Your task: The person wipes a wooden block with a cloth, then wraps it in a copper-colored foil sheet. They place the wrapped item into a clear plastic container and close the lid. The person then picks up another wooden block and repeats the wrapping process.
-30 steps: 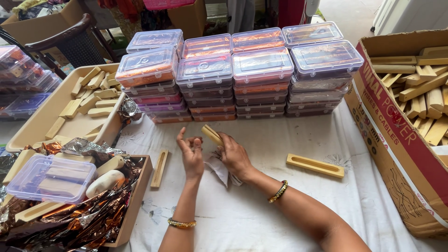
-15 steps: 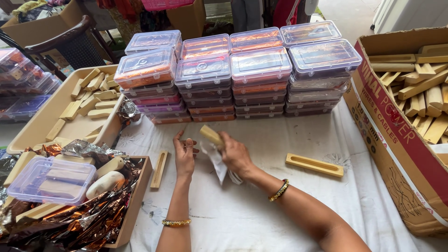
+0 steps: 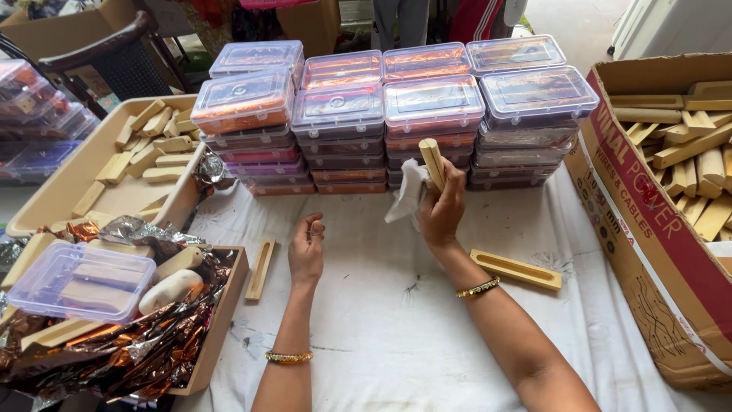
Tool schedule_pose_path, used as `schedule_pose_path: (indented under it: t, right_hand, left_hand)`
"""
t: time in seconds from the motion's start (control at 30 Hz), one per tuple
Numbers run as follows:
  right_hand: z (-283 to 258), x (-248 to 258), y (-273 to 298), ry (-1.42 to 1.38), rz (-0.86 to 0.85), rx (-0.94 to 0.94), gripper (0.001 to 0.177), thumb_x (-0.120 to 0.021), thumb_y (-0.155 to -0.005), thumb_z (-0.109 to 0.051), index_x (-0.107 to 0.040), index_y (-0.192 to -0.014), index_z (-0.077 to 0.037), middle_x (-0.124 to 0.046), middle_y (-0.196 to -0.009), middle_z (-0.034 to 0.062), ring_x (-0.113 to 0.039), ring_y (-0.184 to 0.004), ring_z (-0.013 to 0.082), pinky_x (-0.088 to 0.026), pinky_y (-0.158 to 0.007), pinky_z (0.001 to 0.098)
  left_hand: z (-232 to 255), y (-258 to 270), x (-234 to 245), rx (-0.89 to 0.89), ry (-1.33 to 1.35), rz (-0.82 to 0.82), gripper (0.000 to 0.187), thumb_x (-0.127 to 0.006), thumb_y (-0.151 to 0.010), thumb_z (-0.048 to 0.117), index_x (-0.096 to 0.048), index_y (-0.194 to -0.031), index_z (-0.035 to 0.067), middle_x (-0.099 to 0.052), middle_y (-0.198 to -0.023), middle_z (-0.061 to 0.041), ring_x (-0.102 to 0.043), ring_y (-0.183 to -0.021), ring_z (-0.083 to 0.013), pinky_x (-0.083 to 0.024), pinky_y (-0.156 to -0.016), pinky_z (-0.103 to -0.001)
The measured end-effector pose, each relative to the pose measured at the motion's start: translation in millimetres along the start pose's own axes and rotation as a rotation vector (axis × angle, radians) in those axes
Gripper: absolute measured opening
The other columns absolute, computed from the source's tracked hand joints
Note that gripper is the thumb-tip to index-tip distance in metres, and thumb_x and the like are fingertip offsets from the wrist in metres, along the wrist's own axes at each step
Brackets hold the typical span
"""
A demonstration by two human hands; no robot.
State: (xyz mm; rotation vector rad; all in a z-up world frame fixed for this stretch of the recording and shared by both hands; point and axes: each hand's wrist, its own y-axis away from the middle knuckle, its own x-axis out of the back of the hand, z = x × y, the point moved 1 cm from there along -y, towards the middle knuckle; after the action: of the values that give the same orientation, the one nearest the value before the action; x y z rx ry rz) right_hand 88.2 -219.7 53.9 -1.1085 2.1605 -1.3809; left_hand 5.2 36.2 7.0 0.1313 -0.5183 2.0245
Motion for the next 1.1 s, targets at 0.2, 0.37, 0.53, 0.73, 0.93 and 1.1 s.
schedule_pose_path:
  t: [0.2, 0.37, 0.53, 0.73, 0.93, 1.1]
  right_hand:
    - [27, -23, 33, 0.022, -0.082, 0.206, 0.035, -0.053, -0.112, -0.019, -0.046, -0.145, -0.012, -0.058, -0.121, 0.0161, -0.064, -0.106, 0.0261, -0.062, -0.07, 0.0332]
    - [-22, -28, 53, -0.181, -0.661, 0.233, 0.041, -0.06, -0.106, -0.016, -0.053, -0.146, -0.014, -0.063, -0.117, 0.0098, -0.065, -0.08, 0.0188, -0.06, -0.059, 0.0311]
    - [-29, -31, 67, -0.116, -1.021, 0.277, 0.052, -0.068, -0.087, -0.013, -0.055, -0.136, -0.013, -0.062, -0.121, 0.0117, -0.061, -0.106, 0.0324, -0.052, -0.088, 0.0458]
    - [-30, -35, 72, -0.073, -1.059, 0.302, 0.043, -0.068, -0.088, -0.014, -0.06, -0.13, -0.01, -0.058, -0.123, 0.0112, -0.052, -0.117, 0.0321, -0.046, -0.098, 0.0456]
    - [-41, -28, 67, 0.006, -1.177, 0.303, 0.053, -0.067, -0.084, -0.002, -0.061, -0.136, -0.012, -0.058, -0.119, 0.0081, -0.053, -0.116, 0.0291, -0.043, -0.1, 0.0468]
    - [-40, -28, 64, -0.084, -1.112, 0.321, 0.054, -0.071, -0.081, -0.002, -0.062, -0.133, -0.013, -0.061, -0.116, 0.0082, -0.056, -0.113, 0.0301, -0.045, -0.097, 0.0459]
  left_hand:
    - [9, 4, -3, -0.022, -0.13, -0.026, 0.047, -0.053, -0.102, 0.05, -0.072, -0.117, 0.011, -0.072, -0.099, -0.004, -0.065, -0.084, -0.0182, -0.052, -0.076, -0.034]
    - [11, 4, -5, -0.026, -0.15, -0.041, 0.03, -0.06, -0.1, 0.029, -0.068, -0.121, 0.01, -0.072, -0.1, -0.005, -0.067, -0.087, -0.0185, -0.053, -0.079, -0.033]
    - [20, 5, -2, -0.038, 0.244, -0.091, 0.062, -0.054, -0.078, 0.003, -0.051, -0.139, 0.016, -0.059, -0.114, -0.006, -0.059, -0.101, -0.0215, -0.052, -0.087, -0.033]
    - [-38, -1, -24, -0.253, -0.262, -0.204, 0.03, -0.059, -0.094, 0.015, -0.073, -0.12, 0.015, -0.067, -0.113, -0.006, -0.055, -0.111, -0.0298, -0.046, -0.102, -0.045]
    - [-7, 11, -17, -0.086, -0.453, -0.172, 0.022, -0.06, -0.097, 0.025, -0.075, -0.112, 0.02, -0.066, -0.112, -0.001, -0.05, -0.118, -0.0266, -0.035, -0.1, -0.05]
    - [1, 13, -14, -0.116, -0.419, -0.134, 0.023, -0.062, -0.095, 0.026, -0.074, -0.113, 0.019, -0.065, -0.111, -0.001, -0.05, -0.117, -0.0258, -0.035, -0.1, -0.049]
